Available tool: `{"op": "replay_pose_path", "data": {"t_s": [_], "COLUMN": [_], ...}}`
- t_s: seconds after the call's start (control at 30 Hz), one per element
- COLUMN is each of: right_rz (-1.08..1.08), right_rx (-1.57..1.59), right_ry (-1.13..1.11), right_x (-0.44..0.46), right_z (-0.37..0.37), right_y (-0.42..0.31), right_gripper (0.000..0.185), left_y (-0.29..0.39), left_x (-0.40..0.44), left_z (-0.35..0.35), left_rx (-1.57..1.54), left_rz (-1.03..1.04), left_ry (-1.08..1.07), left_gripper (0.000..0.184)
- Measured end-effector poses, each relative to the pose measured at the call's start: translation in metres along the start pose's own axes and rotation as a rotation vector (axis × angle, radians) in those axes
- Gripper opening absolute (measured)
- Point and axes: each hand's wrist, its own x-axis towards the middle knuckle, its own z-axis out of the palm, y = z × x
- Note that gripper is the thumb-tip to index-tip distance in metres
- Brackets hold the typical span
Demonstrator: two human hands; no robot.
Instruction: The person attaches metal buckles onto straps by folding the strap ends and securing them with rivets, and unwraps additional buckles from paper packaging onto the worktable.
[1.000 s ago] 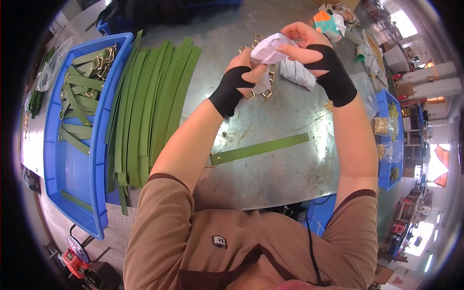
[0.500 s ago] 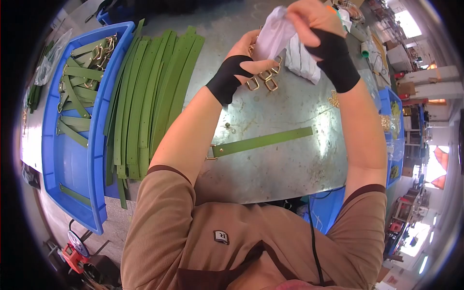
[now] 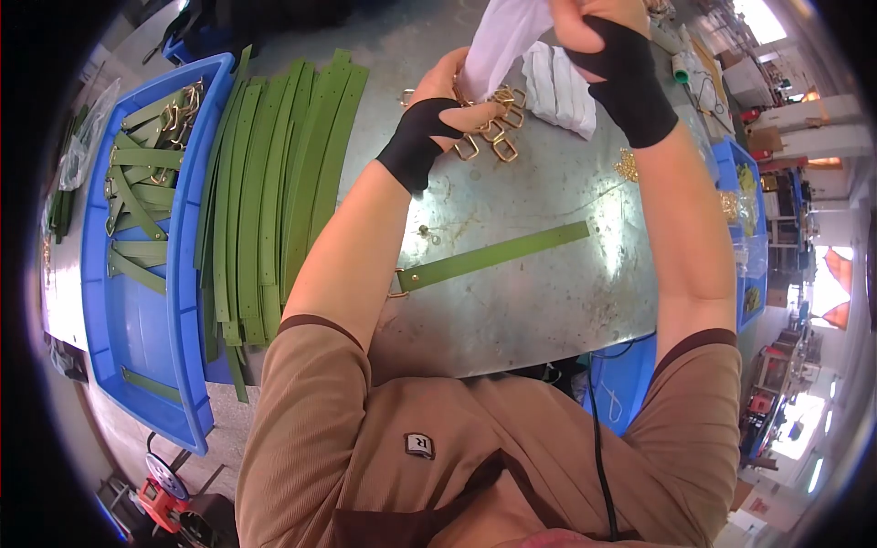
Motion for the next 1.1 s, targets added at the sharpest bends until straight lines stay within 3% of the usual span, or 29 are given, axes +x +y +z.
{"op": "replay_pose_path", "data": {"t_s": [0.13,0.23,0.43,0.53,0.6,0.63,0.67,0.73,0.8,0.87,0.93,1.03,1.1], "right_rz": [0.032,0.05,0.103,0.471,0.854,0.897,0.902,1.088,1.161,1.195,1.269,1.386,1.566], "right_rx": [-0.008,-0.012,-0.059,-0.112,0.211,0.388,0.369,0.734,0.891,0.858,0.587,0.417,0.294], "right_ry": [-0.047,0.065,0.05,0.141,0.092,0.093,0.118,0.327,0.365,0.519,0.581,0.829,1.122], "right_x": [0.0,0.002,-0.007,-0.028,-0.055,-0.076,-0.093,-0.126,-0.163,-0.2,-0.258,-0.358,-0.462], "right_z": [-0.005,-0.01,-0.023,-0.035,-0.054,-0.064,-0.073,-0.096,-0.133,-0.173,-0.224,-0.305,-0.337], "right_y": [-0.002,-0.007,0.0,0.012,0.029,0.053,0.057,0.059,0.052,0.028,-0.004,-0.085,-0.152], "right_gripper": [0.004,0.003,0.004,0.006,0.017,0.022,0.022,0.023,0.017,0.015,0.016,0.018,0.019], "left_y": [-0.007,-0.012,-0.016,-0.028,-0.022,-0.022,-0.019,-0.01,0.001,-0.022,-0.028,-0.017,-0.011], "left_x": [0.002,0.001,0.005,0.009,0.006,0.007,0.008,0.006,0.007,0.017,0.024,0.039,0.046], "left_z": [0.0,-0.001,-0.001,-0.004,-0.001,-0.001,-0.002,-0.004,-0.005,-0.009,-0.01,-0.026,-0.017], "left_rx": [-0.012,-0.072,0.099,0.034,-0.086,-0.049,-0.051,0.037,0.051,-0.13,-0.252,-0.137,0.025], "left_rz": [0.003,-0.025,-0.086,0.042,0.007,0.022,0.035,-0.042,-0.059,-0.069,0.037,-0.088,-0.128], "left_ry": [0.001,-0.012,0.001,-0.007,0.058,0.085,0.059,0.09,0.084,0.135,0.104,0.076,0.102], "left_gripper": [0.078,0.077,0.07,0.066,0.059,0.06,0.06,0.061,0.059,0.053,0.046,0.044,0.042]}}
